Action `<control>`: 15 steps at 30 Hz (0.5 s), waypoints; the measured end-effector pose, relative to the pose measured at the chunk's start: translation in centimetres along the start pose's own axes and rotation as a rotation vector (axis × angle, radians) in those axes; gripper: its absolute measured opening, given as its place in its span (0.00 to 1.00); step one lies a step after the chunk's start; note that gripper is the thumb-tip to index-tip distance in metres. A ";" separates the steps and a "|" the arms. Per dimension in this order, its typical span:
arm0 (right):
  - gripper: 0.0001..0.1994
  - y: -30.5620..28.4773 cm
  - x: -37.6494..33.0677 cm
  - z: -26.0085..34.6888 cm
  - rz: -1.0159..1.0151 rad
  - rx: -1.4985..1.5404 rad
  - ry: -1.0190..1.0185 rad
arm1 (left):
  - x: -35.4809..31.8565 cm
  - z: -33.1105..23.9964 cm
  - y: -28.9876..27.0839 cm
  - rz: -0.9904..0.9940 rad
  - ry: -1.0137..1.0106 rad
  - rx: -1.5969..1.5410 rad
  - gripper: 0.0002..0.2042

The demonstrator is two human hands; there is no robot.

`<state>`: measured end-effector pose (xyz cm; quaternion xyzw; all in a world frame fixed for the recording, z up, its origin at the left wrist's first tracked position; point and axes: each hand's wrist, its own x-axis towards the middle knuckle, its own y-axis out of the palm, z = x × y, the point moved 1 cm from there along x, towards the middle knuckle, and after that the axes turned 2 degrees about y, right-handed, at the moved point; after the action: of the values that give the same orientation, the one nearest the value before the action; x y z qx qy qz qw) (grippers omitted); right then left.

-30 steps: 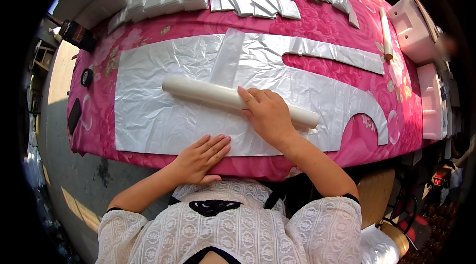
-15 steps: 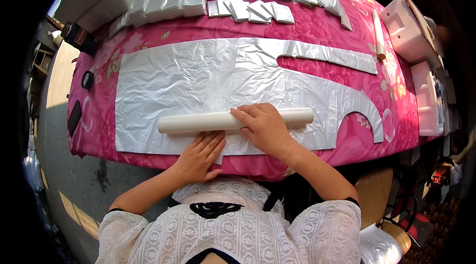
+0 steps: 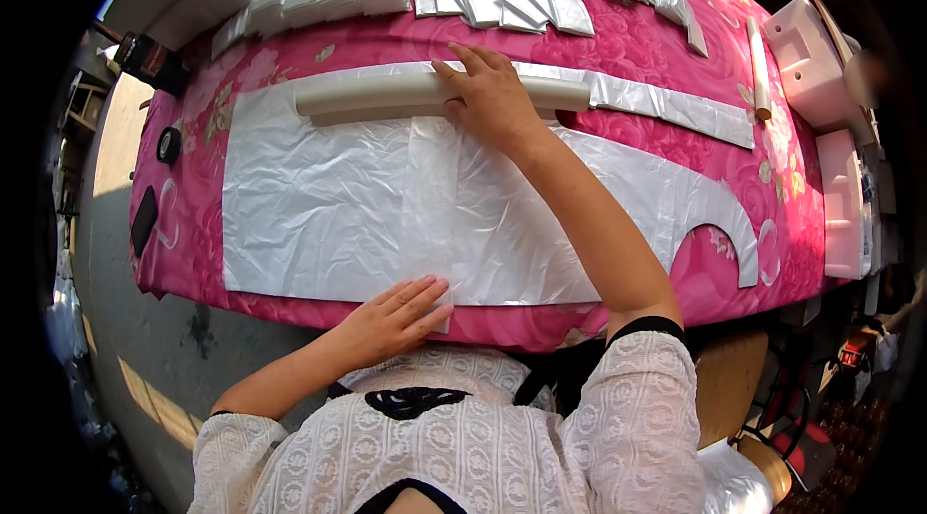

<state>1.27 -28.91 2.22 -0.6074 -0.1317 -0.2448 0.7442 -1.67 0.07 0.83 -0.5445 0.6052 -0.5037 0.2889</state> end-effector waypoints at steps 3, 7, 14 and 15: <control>0.21 -1.3 -1.9 2.4 -0.015 0.184 -0.057 | -1.2 1.3 -1.3 0.046 0.029 -0.131 0.25; 0.23 -3.3 -8.1 6.7 0.402 0.489 -0.176 | -1.7 1.9 -1.2 0.053 0.123 -0.083 0.19; 0.22 -4.3 -12.2 8.6 0.430 0.397 -0.212 | -1.1 1.9 -1.8 -0.131 0.151 -0.160 0.11; 0.22 -4.3 -12.2 8.7 0.419 0.403 -0.204 | -1.0 2.0 -1.9 -0.179 0.135 -0.239 0.10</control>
<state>-10.46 -18.61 1.78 -0.4828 -0.1238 0.0072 0.8669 1.08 0.60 1.72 -0.5916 0.6278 -0.4875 0.1348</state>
